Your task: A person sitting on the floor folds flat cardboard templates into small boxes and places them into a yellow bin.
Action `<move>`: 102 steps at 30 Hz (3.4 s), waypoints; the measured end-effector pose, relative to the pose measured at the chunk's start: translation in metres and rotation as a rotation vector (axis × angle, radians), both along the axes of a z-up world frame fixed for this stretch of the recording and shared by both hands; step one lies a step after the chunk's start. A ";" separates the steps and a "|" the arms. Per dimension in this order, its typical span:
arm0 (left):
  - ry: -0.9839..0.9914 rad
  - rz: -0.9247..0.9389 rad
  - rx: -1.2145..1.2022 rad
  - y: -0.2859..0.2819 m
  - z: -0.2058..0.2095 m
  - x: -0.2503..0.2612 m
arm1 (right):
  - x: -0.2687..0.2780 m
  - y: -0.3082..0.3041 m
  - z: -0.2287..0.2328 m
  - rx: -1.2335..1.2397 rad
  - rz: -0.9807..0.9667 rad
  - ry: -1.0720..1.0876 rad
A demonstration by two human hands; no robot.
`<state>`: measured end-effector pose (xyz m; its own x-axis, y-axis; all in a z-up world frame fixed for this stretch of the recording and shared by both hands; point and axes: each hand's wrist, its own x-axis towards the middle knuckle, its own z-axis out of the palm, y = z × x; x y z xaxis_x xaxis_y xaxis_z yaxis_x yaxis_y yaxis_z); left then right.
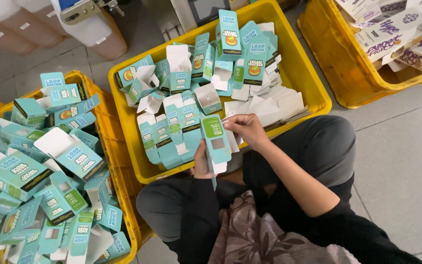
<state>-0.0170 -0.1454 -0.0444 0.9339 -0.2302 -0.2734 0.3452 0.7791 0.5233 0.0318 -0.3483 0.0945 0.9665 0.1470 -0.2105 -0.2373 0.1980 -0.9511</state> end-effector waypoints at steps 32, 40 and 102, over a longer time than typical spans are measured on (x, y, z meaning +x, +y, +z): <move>0.337 0.098 -0.644 -0.023 0.125 0.006 | -0.029 -0.001 0.000 -0.320 -0.018 -0.437; 0.488 0.203 -0.481 -0.024 0.108 0.011 | -0.017 -0.049 0.059 -0.133 -0.259 -0.305; 0.546 0.166 -0.137 -0.041 0.124 -0.001 | -0.030 -0.011 0.102 -0.917 0.401 -1.073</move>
<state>-0.0184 -0.1859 0.0799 0.6925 -0.1601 -0.7034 0.4043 0.8937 0.1946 0.0015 -0.3590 0.1962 0.6441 0.6510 0.4017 0.7570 -0.4672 -0.4568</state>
